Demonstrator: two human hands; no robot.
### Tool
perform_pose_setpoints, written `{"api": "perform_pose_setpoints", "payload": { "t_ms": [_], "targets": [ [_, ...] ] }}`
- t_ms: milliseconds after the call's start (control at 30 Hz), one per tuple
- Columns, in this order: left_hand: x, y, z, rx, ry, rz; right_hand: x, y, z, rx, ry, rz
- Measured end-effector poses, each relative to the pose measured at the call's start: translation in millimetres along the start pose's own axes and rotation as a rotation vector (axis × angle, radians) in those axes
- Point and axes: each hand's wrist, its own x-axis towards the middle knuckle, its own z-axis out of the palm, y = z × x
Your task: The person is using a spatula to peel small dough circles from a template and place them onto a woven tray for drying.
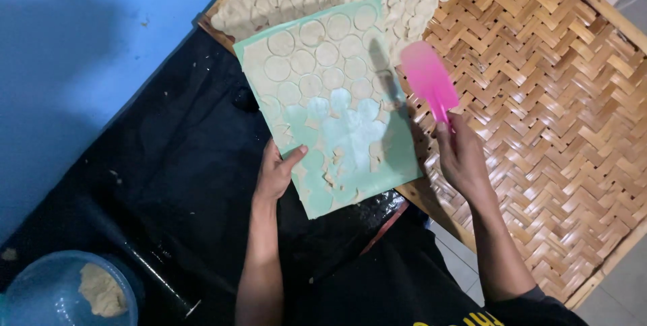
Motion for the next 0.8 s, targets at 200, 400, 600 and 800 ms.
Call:
{"api": "perform_pose_setpoints", "payload": {
  "t_ms": [200, 400, 600, 800],
  "targets": [
    [1, -12, -3, 0.069, 0.148, -0.012, -7, 0, 6, -0.126, 0.041, -0.010],
    [3, -14, 0, -0.047, 0.210, -0.036, -7, 0, 12, -0.204, 0.024, -0.138],
    [1, -13, -4, -0.065, 0.202, -0.043, -1, 0, 14, -0.226, 0.012, -0.113],
    [3, -8, -5, -0.029, 0.165, -0.046, 21, 14, 8, -0.202, -0.042, -0.110]
  ]
}}
